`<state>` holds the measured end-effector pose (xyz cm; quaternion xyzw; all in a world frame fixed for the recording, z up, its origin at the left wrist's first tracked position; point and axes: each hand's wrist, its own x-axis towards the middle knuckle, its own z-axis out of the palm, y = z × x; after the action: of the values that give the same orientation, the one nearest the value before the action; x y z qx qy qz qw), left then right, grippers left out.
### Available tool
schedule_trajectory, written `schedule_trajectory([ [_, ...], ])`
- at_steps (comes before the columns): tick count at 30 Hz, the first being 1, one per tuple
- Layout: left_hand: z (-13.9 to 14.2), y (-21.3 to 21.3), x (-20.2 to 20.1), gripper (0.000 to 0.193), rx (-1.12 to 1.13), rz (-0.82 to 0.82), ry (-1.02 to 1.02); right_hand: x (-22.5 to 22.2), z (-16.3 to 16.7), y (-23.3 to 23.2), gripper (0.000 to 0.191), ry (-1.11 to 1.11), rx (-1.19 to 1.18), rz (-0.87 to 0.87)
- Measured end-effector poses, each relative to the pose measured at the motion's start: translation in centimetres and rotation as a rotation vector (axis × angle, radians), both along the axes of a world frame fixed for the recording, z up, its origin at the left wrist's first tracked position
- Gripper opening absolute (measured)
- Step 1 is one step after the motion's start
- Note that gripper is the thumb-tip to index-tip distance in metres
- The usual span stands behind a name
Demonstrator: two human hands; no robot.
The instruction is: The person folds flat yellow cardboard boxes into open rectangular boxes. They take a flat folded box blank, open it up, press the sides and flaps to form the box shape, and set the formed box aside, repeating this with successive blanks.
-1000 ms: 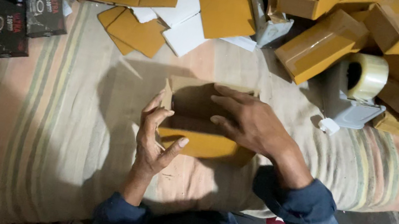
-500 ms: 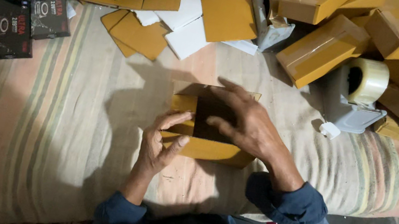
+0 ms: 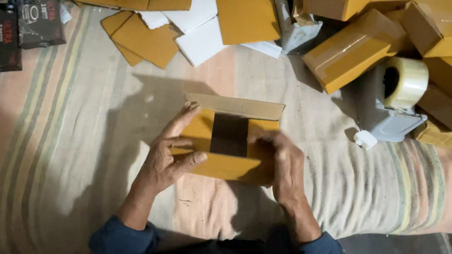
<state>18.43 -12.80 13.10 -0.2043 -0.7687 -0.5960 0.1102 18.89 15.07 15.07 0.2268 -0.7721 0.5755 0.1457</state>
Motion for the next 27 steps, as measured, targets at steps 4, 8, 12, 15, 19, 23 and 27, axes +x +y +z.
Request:
schedule_trajectory([
  [4,-1.5,1.5,-0.6,0.052,-0.042,0.276,0.122,-0.6,0.8,-2.0,0.057,0.126,0.26,-0.497],
  [8,-1.5,1.9,-1.2,0.08,-0.073,0.304,0.213,-1.2,1.6,-2.1,0.08,0.22,0.554,-0.561],
  [12,-1.1,1.4,-1.3,0.076,-0.101,0.264,0.135,-1.3,2.3,-2.2,0.075,0.336,0.732,-0.612],
  [15,-1.3,1.2,-1.2,0.056,-0.102,0.29,0.033,-2.1,2.9,-3.6,0.066,0.169,0.991,-0.539],
  [19,-2.3,1.8,-1.5,0.033,0.043,0.256,0.074,-3.2,2.2,-8.8,0.081,-0.034,1.074,-0.196],
  [23,-3.1,1.9,-1.8,0.04,0.324,0.177,-0.05,-3.1,0.6,-11.9,0.078,0.256,1.156,-0.124],
  [27,-2.8,1.5,-1.8,0.033,0.154,0.159,0.03,-3.8,0.5,-9.1,0.077,0.169,1.154,-0.069],
])
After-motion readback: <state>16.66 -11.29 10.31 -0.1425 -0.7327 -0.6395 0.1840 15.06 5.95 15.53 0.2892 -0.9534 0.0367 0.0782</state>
